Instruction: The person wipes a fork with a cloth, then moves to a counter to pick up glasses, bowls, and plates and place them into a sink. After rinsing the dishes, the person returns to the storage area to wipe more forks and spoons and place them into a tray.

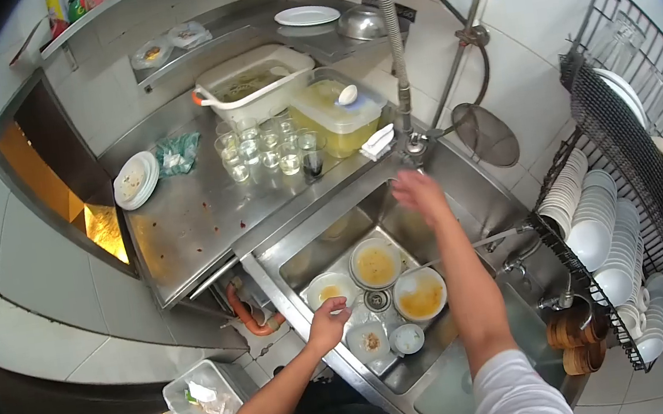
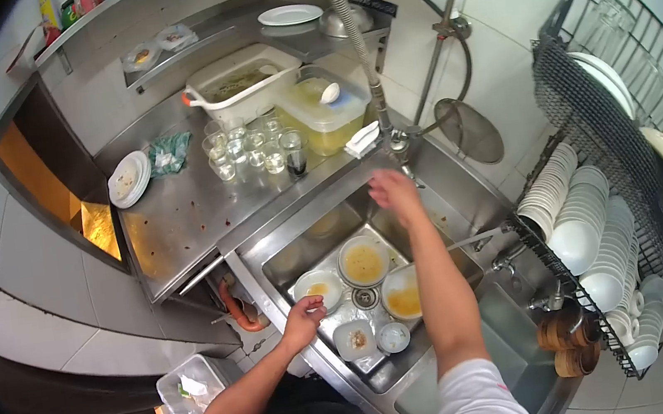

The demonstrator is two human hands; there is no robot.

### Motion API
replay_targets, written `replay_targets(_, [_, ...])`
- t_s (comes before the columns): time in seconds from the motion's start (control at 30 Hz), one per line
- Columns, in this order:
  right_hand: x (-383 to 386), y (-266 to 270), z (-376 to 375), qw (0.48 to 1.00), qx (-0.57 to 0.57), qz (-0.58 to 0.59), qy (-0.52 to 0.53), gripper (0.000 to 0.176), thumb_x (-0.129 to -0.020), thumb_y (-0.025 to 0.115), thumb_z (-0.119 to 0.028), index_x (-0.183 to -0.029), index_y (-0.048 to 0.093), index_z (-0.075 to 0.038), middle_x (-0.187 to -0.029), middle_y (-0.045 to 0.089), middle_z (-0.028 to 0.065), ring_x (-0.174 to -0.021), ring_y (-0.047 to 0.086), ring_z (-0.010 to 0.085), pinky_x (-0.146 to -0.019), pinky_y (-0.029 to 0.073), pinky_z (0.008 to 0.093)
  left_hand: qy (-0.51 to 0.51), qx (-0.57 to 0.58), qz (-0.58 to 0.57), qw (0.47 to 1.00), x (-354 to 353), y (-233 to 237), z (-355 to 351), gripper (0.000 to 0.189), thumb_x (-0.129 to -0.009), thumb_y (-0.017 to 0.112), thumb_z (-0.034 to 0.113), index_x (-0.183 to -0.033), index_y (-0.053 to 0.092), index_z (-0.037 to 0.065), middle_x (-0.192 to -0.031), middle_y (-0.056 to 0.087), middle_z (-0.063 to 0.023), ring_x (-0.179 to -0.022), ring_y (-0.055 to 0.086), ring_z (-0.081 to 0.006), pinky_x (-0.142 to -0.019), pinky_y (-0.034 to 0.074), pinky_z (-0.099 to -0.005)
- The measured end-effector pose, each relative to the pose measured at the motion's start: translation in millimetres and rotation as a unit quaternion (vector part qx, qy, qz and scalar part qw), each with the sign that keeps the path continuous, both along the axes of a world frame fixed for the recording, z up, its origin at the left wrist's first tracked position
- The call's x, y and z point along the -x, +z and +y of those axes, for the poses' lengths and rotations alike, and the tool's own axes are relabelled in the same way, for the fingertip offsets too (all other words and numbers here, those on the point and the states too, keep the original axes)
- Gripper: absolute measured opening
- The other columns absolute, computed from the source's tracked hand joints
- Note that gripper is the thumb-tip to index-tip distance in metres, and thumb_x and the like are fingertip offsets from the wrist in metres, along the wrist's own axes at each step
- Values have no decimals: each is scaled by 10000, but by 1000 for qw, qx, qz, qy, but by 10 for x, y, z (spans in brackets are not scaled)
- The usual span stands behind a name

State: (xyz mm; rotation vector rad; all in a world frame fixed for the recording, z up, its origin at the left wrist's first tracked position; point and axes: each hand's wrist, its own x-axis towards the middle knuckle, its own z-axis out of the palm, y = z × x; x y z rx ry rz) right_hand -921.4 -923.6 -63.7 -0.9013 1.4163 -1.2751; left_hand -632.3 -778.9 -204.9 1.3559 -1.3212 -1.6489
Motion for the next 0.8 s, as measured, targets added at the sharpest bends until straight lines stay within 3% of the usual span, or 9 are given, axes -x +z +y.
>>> replay_targets(0.17, [557,-1063,1874,980,-92,48,-170,248,-858,627,-194,-1040,641,-26,-904,637,11,-767,567,93,-658,461,240,-60,56,-90,992,31,-109,-49,358,-809,661,168,-1112,588,-9,-958,661,-132,-891,633,-189,-768,502,-310])
replay_targets(0.23, [1401,-2476,2936,943,-55,203,-260,158,-868,600,-253,-882,614,-96,-639,526,-26,-496,450,71,-422,346,231,-91,81,-153,981,139,-242,-110,373,-779,675,199,-1086,607,-1,-910,675,-123,-855,646,-208,-768,501,-310])
replay_targets(0.27, [1153,-2198,3313,881,-199,171,-394,155,-861,590,-241,-886,602,-89,-625,497,1,-462,431,101,-418,350,246,-114,74,-165,977,204,-205,-116,375,-765,681,213,-1070,617,3,-904,677,-127,-854,647,-216,-768,501,-310])
replay_targets(0.4, [1867,-3725,4950,831,-270,207,-440,141,-848,568,-197,-887,543,-65,-721,535,42,-511,471,171,-395,375,310,-183,73,-220,955,614,-214,-113,332,-717,681,243,-978,657,39,-917,672,-142,-875,642,-282,-787,499,-359])
replay_targets(0.43, [1740,-3620,4992,830,-271,202,-444,141,-848,568,-197,-887,543,-65,-721,535,42,-511,471,171,-395,375,310,-219,90,-248,939,734,-260,-88,305,-709,667,228,-951,664,42,-907,672,-147,-882,639,-304,-797,499,-378])
replay_targets(0.5, [1382,-3264,4943,762,-343,-251,-488,113,-839,559,-135,-863,596,-31,-889,630,107,-782,597,247,-652,491,382,-243,120,-248,930,975,-414,41,296,-700,664,223,-931,667,38,-903,671,-151,-874,639,-312,-792,501,-383])
replay_targets(0.57, [946,-2610,4504,833,-42,-521,-178,68,-842,562,-117,-832,573,-50,-867,625,93,-808,609,255,-704,516,385,-259,149,-247,922,1252,-521,123,288,-691,661,218,-912,670,33,-899,669,-155,-866,639,-319,-787,503,-388])
replay_targets(0.63, [461,-1768,3767,844,-68,-452,-282,101,-841,567,-71,-929,581,-24,-927,631,115,-886,618,258,-775,531,398,-321,147,-234,906,1476,-611,260,290,-684,666,239,-890,677,35,-901,667,-158,-855,639,-326,-788,503,-393])
replay_targets(0.8, [30,-820,2702,960,-66,-247,-116,291,-870,556,-21,-1156,529,29,-1039,616,139,-892,625,224,-796,530,329,-293,90,-136,942,1851,-310,266,345,-703,695,291,-986,674,96,-991,654,-157,-927,621,-296,-859,479,-365])
